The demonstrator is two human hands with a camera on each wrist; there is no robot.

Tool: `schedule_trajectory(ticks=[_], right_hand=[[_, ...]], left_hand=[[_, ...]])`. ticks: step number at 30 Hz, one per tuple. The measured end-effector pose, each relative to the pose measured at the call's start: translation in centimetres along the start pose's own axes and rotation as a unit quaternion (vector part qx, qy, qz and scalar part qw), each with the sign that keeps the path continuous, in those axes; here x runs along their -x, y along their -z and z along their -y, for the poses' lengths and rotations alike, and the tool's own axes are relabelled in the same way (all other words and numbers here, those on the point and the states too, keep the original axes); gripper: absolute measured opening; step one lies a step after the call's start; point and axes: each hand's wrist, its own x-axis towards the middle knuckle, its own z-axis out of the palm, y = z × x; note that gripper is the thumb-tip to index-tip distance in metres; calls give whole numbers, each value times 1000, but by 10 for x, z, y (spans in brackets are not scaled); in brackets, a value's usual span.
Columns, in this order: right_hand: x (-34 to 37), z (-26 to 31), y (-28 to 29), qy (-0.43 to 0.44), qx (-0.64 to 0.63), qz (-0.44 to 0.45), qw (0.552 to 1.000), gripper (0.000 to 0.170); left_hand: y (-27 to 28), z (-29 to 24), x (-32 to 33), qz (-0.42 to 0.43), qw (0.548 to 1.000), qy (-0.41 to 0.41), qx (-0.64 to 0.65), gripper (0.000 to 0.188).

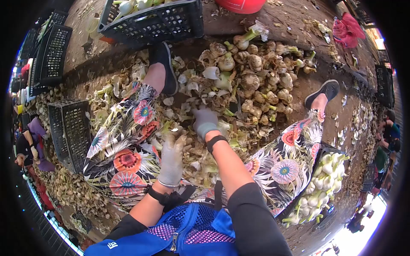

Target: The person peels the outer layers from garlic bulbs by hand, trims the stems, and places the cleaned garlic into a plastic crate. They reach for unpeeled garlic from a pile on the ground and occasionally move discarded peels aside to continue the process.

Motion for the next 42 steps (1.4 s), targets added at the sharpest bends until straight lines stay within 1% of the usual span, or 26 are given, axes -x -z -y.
schedule_trajectory(ticks=[1,3,5,9,10,11,12,13,15,16,17,18,20,21,23,24,25,26,29,30,33,36,38,40,41,42], right_hand=[[0,-1,2,-40,-65,37,996,50],[22,0,10,-30,-98,-14,995,46],[62,8,19,24,-273,-105,956,47],[139,33,49,101,-307,-200,925,47],[152,35,55,43,-451,-165,876,47],[162,33,60,-14,-584,-125,802,47],[165,20,64,-20,-662,-118,740,46],[170,18,64,-24,-600,-191,777,46],[177,14,73,-5,-497,-246,832,40],[178,11,72,-4,-495,-253,831,40],[178,11,70,-14,-441,-225,869,37],[179,10,70,-24,-385,-195,902,34],[192,14,76,-22,-366,-223,903,32],[197,18,80,-24,-348,-244,905,30],[210,16,81,-5,-356,-242,903,32],[217,19,83,4,-387,-267,882,32],[223,20,85,13,-418,-292,860,31],[226,19,87,-34,-520,-238,820,30],[226,23,95,-28,-526,-249,812,28],[225,26,99,-15,-482,-246,841,27],[222,30,96,-7,-448,-278,850,27],[231,36,102,30,-493,-241,835,34],[236,42,108,18,-537,-214,816,44],[237,30,102,49,-518,-194,832,45],[238,31,106,80,-497,-175,846,47],[246,36,119,49,-540,-124,831,45]], left_hand=[[1,1,2,7,1000,-8,-10,45],[2,7,1,9,1000,-8,-14,45],[2,9,2,13,997,-7,-71,45],[-1,-8,11,79,996,2,-50,40],[-2,-16,17,92,994,-27,-59,38],[-3,-22,23,104,991,-55,-66,36],[-6,-19,25,89,991,-87,-55,35],[-6,-19,30,93,990,-95,-54,35],[-4,-20,40,93,963,-123,-219,42],[-4,-17,42,104,941,-174,-271,51],[-7,-17,47,107,940,-179,-270,51],[-10,-17,51,133,956,-174,-194,54],[-15,-27,62,179,975,-123,-49,58],[-14,-29,65,178,975,-126,-48,58],[-11,-30,69,223,969,-84,61,55],[-6,-32,69,238,968,-44,58,54],[-4,-33,69,240,968,-46,58,54],[-3,-36,70,251,965,-53,55,54],[-8,-38,75,270,959,-77,39,54],[-11,-33,73,269,956,-115,16,54],[-14,-35,77,258,951,-168,-15,49],[-10,-39,82,227,970,-41,72,39],[-6,-34,79,251,961,-25,117,36],[-3,-32,78,274,948,-9,161,34],[-3,-40,80,272,945,64,168,34],[-2,-45,81,268,938,136,175,36]])
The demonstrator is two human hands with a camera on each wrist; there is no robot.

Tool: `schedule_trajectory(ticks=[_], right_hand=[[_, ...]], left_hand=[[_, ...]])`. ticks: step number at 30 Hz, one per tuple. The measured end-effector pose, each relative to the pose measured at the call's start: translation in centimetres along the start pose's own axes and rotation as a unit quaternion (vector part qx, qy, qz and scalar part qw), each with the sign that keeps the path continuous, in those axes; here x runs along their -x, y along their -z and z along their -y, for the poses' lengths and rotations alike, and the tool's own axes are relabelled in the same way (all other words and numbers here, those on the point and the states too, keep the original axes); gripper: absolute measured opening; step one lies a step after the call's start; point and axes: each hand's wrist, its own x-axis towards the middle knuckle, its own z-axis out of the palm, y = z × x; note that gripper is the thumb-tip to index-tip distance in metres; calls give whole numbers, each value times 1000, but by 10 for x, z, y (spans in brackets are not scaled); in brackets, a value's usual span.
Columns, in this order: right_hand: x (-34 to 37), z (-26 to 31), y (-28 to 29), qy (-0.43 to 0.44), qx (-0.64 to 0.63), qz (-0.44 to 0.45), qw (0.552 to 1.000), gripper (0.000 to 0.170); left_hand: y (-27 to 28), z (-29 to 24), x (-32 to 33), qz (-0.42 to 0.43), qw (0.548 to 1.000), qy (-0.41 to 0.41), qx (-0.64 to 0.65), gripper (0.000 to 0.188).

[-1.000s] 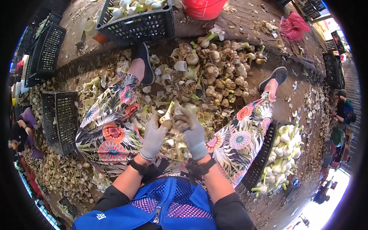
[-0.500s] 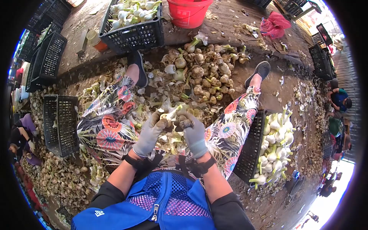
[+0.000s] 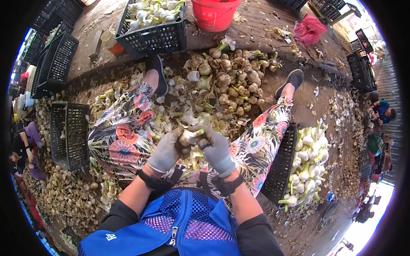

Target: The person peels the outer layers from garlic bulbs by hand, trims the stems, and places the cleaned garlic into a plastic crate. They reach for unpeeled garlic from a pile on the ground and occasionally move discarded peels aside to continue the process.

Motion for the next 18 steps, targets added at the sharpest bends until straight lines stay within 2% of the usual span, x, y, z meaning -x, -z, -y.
schedule_trajectory(ticks=[1,3,4,5,7,8,9,10,11,12,13,15,16,17,18], right_hand=[[-2,-3,5,-1,-1,1,1000,45],[-5,-6,15,50,83,38,995,47],[-5,-7,17,67,76,43,994,43],[-8,-9,16,67,76,43,994,43],[-14,-16,14,231,153,32,960,36],[-8,-14,15,148,101,68,981,37],[-6,-14,13,148,99,68,982,37],[-6,-12,10,72,-28,16,997,40],[-5,-11,9,-7,-155,-36,987,43],[-2,-15,16,-32,-194,-26,980,46],[3,-19,20,-31,-194,-26,980,46],[13,-18,24,-59,-189,-15,980,46],[18,-19,22,-74,-160,2,984,45],[16,-25,21,64,-11,18,998,41],[15,-36,23,21,-103,2,994,37]], left_hand=[[2,-2,0,-2,1000,0,-1,36],[9,-3,-1,60,988,133,42,41],[15,-2,-2,82,974,202,65,40],[12,-3,-1,81,974,202,66,40],[4,-6,2,142,956,257,-24,42],[-2,-5,6,137,961,234,-53,44],[-7,-5,7,135,961,234,-54,44],[-13,-7,6,114,971,208,-26,45],[-16,-8,5,93,979,182,1,46],[-7,-8,2,101,980,171,-22,47],[-7,-7,2,101,980,170,-22,47],[-9,-3,1,44,991,120,-45,50],[-11,-2,0,44,993,102,-43,45],[-11,6,-5,48,992,105,-45,45],[-12,17,-11,-2,993,-24,-114,41]])
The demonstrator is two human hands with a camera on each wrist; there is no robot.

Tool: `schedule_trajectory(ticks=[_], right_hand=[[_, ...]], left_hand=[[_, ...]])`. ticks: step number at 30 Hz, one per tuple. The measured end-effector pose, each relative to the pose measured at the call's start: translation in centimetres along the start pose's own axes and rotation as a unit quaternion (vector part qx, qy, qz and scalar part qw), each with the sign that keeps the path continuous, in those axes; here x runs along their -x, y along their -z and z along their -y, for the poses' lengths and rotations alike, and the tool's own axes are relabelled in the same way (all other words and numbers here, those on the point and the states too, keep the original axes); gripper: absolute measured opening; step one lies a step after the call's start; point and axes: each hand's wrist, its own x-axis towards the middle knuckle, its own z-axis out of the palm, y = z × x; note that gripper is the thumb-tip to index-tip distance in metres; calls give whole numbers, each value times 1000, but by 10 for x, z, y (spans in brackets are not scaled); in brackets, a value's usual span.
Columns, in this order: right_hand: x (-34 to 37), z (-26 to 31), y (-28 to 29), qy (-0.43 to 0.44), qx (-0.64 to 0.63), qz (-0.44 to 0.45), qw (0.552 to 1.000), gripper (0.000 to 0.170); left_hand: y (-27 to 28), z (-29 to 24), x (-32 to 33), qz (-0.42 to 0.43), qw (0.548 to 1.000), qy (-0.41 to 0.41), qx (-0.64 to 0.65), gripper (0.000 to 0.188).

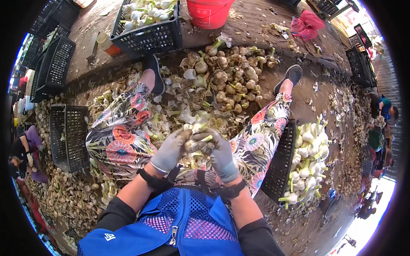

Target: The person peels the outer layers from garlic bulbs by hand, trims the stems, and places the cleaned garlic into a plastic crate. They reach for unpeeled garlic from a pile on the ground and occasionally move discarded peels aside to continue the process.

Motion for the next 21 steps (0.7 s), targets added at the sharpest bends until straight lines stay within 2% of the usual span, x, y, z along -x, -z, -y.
schedule_trajectory(ticks=[1,2,3,4,5,6,7,8,9,10,11,13,14,15,16,17,19,20,21], right_hand=[[0,-9,4,-41,-93,-20,995,34],[-2,-8,3,16,-132,-37,990,29],[-4,-8,3,72,-171,-55,981,25],[-8,-13,18,3,-100,-111,989,30],[-7,-12,21,3,-100,-111,989,30],[-7,-11,23,21,-117,-151,981,25],[-6,-11,26,40,-133,-191,972,20],[-9,-4,28,-27,-109,-224,968,18],[-8,0,27,-28,-108,-225,968,18],[-7,4,23,-2,-81,-197,977,18],[-7,10,17,25,-53,-167,984,19],[-8,22,-1,13,-20,-167,986,26],[-10,21,-8,121,121,-139,975,27],[-11,22,-15,226,258,-106,933,28],[-10,26,-19,252,304,-82,915,32],[-10,25,-20,252,304,-80,915,32],[-10,22,-20,250,319,-88,910,32],[-8,21,-22,199,215,-110,950,34],[-8,23,-21,197,215,-110,950,34]], left_hand=[[1,8,-3,-64,988,-124,-70,37],[-3,-1,4,-93,986,-118,-77,29],[-3,-9,12,-94,985,-118,-79,29],[0,-17,20,-57,984,-109,-131,28],[4,-21,26,-19,978,-101,-181,29],[8,-18,31,26,972,-94,-213,33],[12,-18,32,26,972,-94,-212,33],[15,-18,33,32,929,-137,-343,37],[18,-17,34,38,866,-175,-466,42],[26,-8,28,8,827,-211,-522,46],[20,-14,27,8,827,-211,-522,46],[-2,-34,18,-56,918,-110,-378,46],[-3,-30,9,-66,910,-156,-378,38],[-5,-27,3,-68,910,-156,-377,38],[-6,-24,-2,-46,948,-123,-291,34],[-7,-23,-5,-22,975,-89,-202,32],[-4,-24,-4,-20,977,-66,-203,30],[0,-22,-2,-20,986,-62,-152,31],[3,-21,0,-19,993,-57,-102,32]])
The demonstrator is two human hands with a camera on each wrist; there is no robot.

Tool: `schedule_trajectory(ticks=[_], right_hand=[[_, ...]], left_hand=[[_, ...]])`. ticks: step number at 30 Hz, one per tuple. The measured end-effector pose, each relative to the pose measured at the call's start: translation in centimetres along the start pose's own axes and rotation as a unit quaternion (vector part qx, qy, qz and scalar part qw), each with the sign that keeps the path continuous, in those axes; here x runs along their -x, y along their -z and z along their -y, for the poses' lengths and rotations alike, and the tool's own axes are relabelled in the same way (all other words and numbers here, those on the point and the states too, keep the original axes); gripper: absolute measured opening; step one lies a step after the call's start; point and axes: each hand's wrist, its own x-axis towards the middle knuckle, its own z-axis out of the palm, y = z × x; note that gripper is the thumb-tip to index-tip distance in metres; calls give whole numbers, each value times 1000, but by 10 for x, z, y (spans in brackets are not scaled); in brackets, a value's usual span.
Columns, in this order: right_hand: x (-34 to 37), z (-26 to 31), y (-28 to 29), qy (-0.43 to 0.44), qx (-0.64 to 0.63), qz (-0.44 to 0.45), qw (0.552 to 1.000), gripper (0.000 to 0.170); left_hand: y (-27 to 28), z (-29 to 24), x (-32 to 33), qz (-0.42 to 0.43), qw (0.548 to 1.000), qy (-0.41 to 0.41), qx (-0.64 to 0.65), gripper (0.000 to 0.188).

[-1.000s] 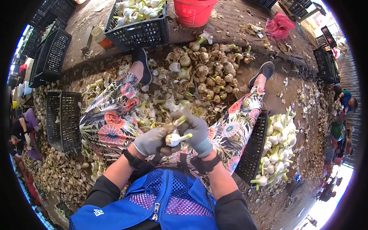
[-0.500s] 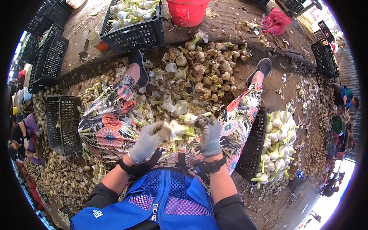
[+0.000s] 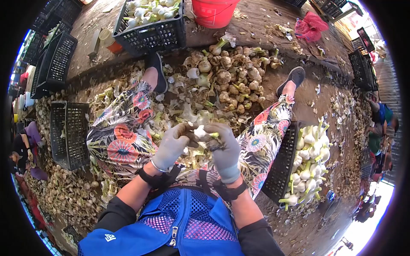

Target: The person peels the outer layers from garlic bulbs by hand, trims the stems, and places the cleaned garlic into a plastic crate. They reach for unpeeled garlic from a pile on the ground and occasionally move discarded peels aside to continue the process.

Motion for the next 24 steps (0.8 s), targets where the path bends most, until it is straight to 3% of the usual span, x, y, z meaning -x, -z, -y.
schedule_trajectory(ticks=[2,4,6,7,9,10,12,13,14,16,17,18,20,21,22,24], right_hand=[[-4,2,8,-121,-99,-13,988,36],[-6,4,10,-133,-109,-4,985,36],[-7,7,10,-184,-131,11,974,33],[-7,3,10,-184,-131,12,974,33],[-5,-15,14,-258,-258,-50,930,22],[-4,-26,17,-259,-257,-51,930,22],[-6,-39,24,-236,-228,-120,937,18],[-3,-44,30,-253,-336,-135,897,16],[-3,-46,31,-252,-335,-137,897,16],[-3,-54,32,-331,-415,-200,824,13],[-2,-53,31,-323,-421,-180,828,11],[1,-57,30,-325,-421,-179,828,11],[6,-62,20,-329,-423,-125,835,19],[11,-55,10,-235,-398,-70,884,19],[11,-57,10,-227,-312,-4,922,18],[11,-46,8,-277,-471,-40,837,18]], left_hand=[[3,-3,3,-1,998,-46,-53,30],[7,-6,4,-6,990,-92,-104,28],[11,-10,1,20,954,-174,-244,25],[12,-14,3,19,954,-174,-244,25],[9,-26,7,39,912,-214,-347,22],[9,-25,9,41,913,-214,-346,22],[7,-20,18,173,879,-161,-414,22],[6,-14,22,181,889,-112,-406,27],[9,-6,21,183,888,-112,-406,27],[20,10,16,104,851,-140,-495,40],[19,8,16,49,866,-114,-485,51],[18,7,13,48,866,-113,-484,51],[9,5,4,-12,874,-209,-439,56],[-1,-2,2,-16,871,-231,-433,46],[-2,-2,0,-17,871,-231,-434,46],[-3,2,-4,22,874,-197,-444,38]])
